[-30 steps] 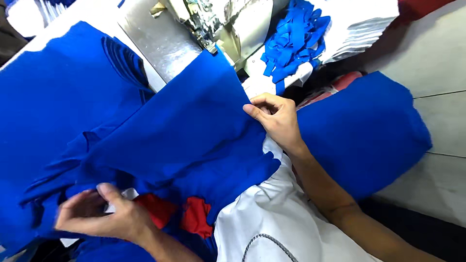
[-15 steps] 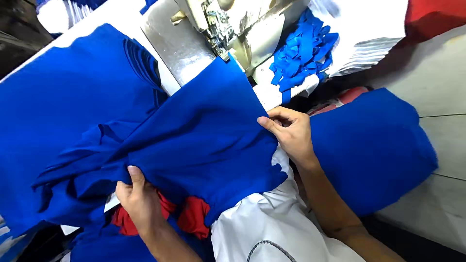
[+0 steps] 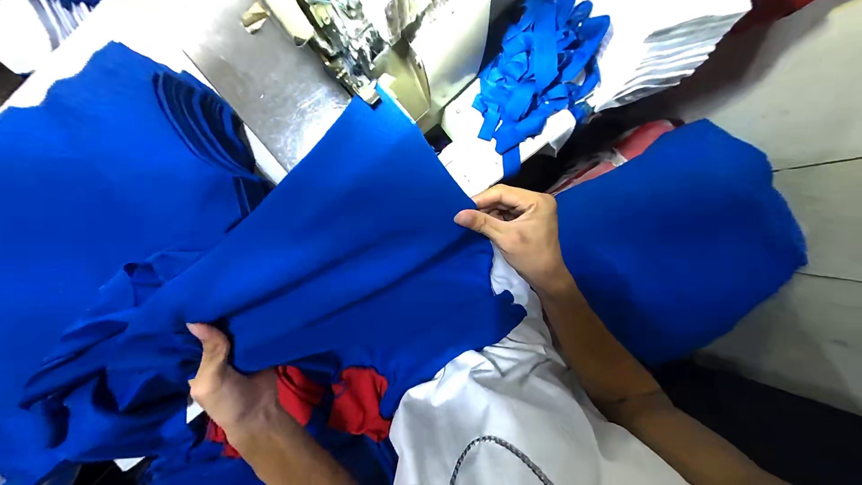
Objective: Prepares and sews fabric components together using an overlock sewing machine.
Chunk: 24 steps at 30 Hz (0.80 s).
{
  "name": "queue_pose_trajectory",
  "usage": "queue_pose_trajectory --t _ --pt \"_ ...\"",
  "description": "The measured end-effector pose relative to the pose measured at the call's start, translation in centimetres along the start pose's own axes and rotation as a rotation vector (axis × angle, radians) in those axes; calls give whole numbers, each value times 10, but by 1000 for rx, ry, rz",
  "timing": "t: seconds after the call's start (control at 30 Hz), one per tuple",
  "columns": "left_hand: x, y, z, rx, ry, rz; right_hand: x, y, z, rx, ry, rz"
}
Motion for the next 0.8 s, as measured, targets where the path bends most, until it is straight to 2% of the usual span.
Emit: queue_pose_trajectory --t 0.37,0.53,0.8 --pt "-14 -9 -5 46 37 -48 1 -4 -5 -11 -39 8" --pt "-28 -18 -6 15 9 -116 7 -12 -9 3 -36 31" --pt "-41 -41 -7 -37 -120 -135 19 -27 -18 27 -8 89"
Point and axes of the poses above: each hand's wrist, its own y-axis away from the middle knuckle, its own z-axis out of the back of the hand, x = y × z, the point moved 7 cm from there along -y, towards the middle knuckle
